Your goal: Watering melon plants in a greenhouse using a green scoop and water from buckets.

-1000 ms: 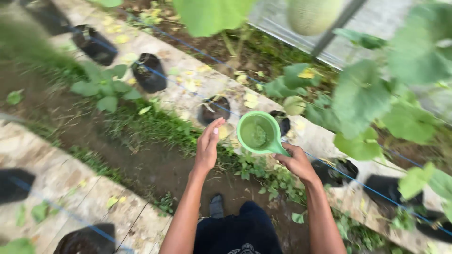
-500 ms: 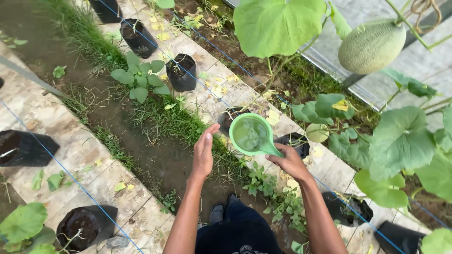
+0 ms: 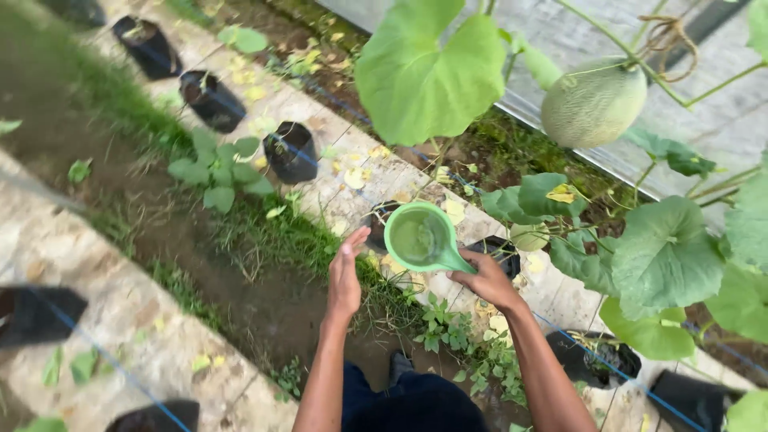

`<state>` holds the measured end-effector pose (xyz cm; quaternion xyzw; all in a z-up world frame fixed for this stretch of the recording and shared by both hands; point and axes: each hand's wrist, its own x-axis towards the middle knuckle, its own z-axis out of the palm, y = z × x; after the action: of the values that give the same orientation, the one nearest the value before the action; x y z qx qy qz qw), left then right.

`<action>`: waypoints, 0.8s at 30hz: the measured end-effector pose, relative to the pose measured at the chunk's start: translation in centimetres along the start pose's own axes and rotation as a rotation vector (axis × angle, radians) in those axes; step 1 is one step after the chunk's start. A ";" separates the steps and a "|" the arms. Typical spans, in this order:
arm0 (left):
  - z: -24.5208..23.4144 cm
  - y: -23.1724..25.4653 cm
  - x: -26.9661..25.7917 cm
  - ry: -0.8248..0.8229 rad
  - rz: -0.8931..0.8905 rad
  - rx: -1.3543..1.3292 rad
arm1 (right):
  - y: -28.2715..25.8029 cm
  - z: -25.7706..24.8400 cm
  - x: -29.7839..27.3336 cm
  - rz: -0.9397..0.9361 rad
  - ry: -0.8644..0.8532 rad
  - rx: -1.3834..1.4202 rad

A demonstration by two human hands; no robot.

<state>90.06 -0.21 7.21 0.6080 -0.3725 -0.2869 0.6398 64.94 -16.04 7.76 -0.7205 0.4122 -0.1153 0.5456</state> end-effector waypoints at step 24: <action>-6.4 -13.7 9.8 -0.431 -0.056 0.035 | 7.1 11.1 4.3 0.168 0.291 -0.017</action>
<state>101.99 -6.00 -5.01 0.5535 -0.4886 -0.4215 0.5266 71.15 -11.97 -3.91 -0.6636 0.5467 -0.1688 0.4819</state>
